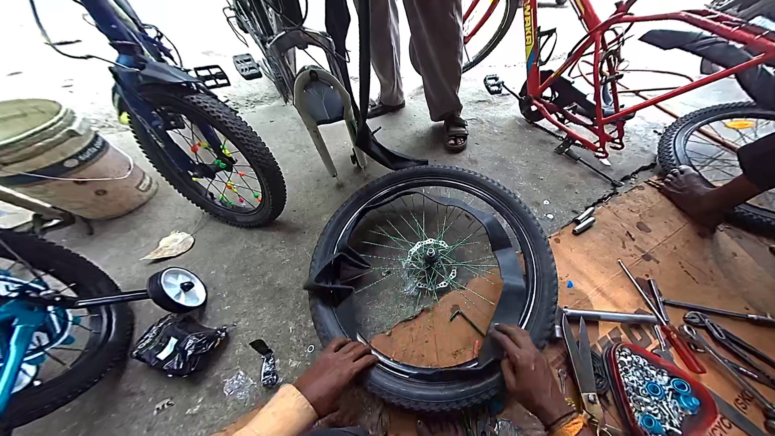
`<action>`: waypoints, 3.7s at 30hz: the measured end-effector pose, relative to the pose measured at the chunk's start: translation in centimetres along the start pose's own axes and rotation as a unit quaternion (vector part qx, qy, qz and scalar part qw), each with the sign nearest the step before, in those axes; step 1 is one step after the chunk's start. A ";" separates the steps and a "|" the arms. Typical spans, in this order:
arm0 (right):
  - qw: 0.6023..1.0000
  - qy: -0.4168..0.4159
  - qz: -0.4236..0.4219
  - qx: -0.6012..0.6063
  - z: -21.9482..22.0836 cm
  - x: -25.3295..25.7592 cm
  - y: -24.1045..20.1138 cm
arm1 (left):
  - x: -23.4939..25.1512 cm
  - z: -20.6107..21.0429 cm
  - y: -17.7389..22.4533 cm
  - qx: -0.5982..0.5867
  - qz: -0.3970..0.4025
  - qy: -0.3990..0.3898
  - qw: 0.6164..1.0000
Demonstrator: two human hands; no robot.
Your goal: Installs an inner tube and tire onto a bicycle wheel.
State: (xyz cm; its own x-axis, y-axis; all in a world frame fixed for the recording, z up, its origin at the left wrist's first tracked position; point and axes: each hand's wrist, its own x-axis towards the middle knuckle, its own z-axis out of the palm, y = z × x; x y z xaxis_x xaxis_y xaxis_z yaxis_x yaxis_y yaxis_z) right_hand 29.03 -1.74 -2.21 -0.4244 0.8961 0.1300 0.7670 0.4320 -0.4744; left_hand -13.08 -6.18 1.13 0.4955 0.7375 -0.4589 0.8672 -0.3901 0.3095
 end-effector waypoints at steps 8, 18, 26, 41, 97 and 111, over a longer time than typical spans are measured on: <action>0.992 -0.021 -0.042 0.114 5.9 -1.1 -7.0 | 1.0 3.2 5.0 -0.106 0.119 0.128 0.979; 0.996 0.022 0.021 0.083 7.4 1.0 -11.2 | 1.0 2.1 5.8 -0.014 -0.052 0.022 0.998; 0.997 -0.027 -0.055 -0.044 7.1 -1.8 -11.2 | 1.3 1.4 6.7 0.035 -0.082 -0.007 0.996; 0.886 -0.450 0.046 -0.098 2.3 3.0 -14.2 | 4.7 -0.6 7.2 -0.005 -0.034 -0.202 0.979; 0.998 -0.005 -0.020 -0.063 6.4 5.4 -8.7 | 2.3 6.1 7.8 -0.049 -0.005 0.118 0.992; 0.991 -0.094 -0.039 -0.089 2.6 7.1 -8.2 | 2.2 4.9 8.1 -0.092 -0.027 0.093 0.991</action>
State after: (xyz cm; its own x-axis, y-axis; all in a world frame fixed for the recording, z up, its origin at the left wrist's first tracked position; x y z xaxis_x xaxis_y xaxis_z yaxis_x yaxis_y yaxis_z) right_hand 18.55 0.80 0.35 -0.5556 0.8314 -0.0119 0.7935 0.5259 -0.3064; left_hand -4.75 -10.38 -1.49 0.4161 0.8502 -0.3226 0.8600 -0.2525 0.4435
